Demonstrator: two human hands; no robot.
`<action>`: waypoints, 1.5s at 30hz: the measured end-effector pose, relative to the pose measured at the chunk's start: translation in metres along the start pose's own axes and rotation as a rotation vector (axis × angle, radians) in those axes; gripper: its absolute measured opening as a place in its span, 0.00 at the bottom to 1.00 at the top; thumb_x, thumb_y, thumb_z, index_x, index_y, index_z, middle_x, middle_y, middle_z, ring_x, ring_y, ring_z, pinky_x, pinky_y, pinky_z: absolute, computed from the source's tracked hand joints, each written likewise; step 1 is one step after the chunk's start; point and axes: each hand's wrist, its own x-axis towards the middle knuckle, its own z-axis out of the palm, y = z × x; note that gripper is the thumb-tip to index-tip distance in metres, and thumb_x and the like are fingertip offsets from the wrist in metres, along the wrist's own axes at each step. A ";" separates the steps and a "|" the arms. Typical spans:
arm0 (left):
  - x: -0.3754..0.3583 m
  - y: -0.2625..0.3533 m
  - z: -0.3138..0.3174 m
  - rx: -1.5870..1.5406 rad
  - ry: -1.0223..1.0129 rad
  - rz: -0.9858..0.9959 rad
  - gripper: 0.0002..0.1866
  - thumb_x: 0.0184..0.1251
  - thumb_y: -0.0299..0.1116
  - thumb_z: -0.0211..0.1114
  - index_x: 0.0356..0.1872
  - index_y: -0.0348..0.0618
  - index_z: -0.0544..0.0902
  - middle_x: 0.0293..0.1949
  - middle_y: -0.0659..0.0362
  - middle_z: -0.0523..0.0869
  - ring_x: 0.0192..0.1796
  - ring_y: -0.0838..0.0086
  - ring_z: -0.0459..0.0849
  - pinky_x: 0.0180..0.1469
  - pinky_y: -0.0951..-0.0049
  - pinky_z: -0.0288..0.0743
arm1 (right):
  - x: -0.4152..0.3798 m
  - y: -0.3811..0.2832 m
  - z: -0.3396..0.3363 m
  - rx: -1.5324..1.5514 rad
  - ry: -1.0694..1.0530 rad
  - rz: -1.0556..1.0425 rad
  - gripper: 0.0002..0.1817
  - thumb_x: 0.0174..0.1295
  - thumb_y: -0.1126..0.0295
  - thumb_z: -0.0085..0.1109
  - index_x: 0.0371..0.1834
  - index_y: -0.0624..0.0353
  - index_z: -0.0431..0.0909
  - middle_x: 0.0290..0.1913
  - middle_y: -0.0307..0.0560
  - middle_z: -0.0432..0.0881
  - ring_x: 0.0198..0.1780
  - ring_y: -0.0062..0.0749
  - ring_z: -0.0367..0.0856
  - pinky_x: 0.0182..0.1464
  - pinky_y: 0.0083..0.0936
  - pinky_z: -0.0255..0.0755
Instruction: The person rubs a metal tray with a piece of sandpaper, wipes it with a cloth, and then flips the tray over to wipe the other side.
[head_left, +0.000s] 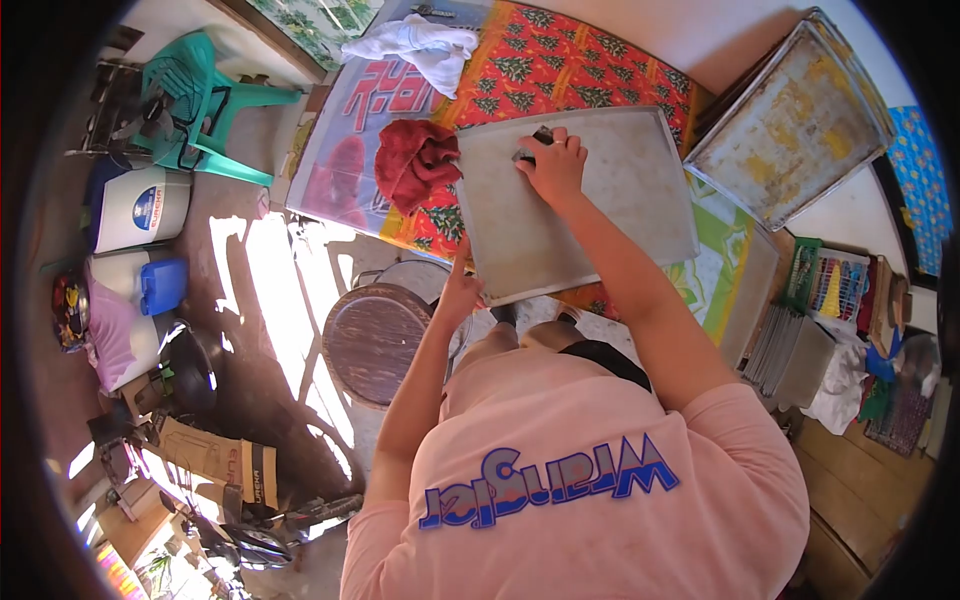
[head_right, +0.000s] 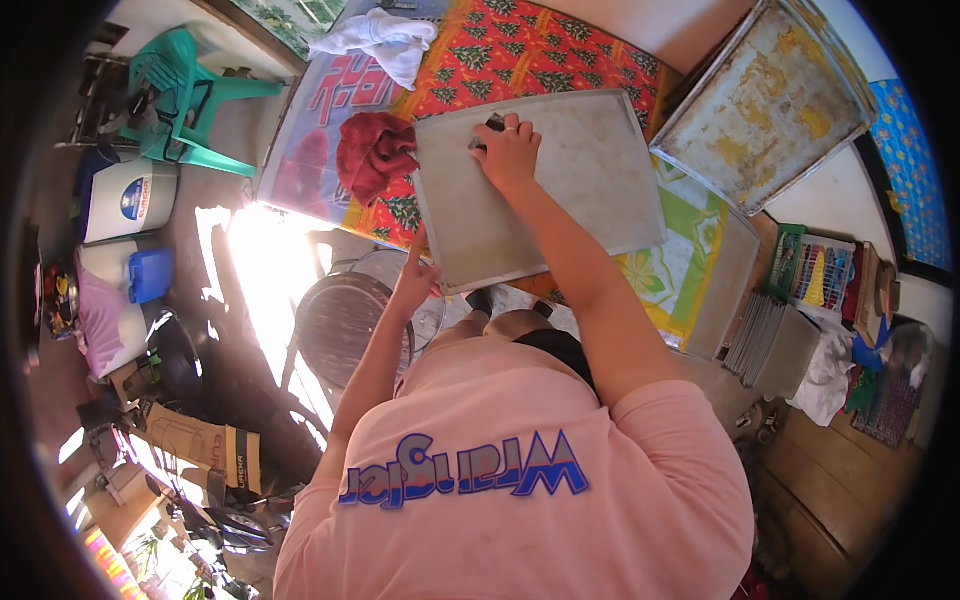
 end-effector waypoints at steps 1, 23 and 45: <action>-0.002 -0.001 0.000 -0.002 -0.009 -0.019 0.47 0.63 0.20 0.55 0.78 0.67 0.43 0.25 0.57 0.81 0.21 0.76 0.80 0.25 0.75 0.77 | 0.002 0.003 0.002 0.011 0.003 -0.081 0.22 0.49 0.55 0.71 0.51 0.29 0.81 0.50 0.44 0.71 0.52 0.42 0.69 0.53 0.40 0.63; 0.004 -0.018 -0.002 -0.009 -0.065 0.002 0.49 0.64 0.15 0.53 0.77 0.68 0.37 0.28 0.55 0.82 0.22 0.76 0.80 0.25 0.74 0.79 | -0.028 0.006 0.013 0.223 -0.080 -0.311 0.20 0.45 0.54 0.72 0.45 0.31 0.82 0.47 0.46 0.75 0.51 0.47 0.72 0.49 0.44 0.67; 0.007 -0.017 -0.005 -0.065 -0.114 -0.066 0.48 0.67 0.19 0.53 0.76 0.72 0.35 0.30 0.51 0.85 0.24 0.71 0.85 0.28 0.71 0.84 | -0.095 0.047 -0.018 0.195 -0.107 0.064 0.21 0.46 0.53 0.72 0.47 0.30 0.83 0.52 0.50 0.73 0.54 0.50 0.72 0.53 0.46 0.66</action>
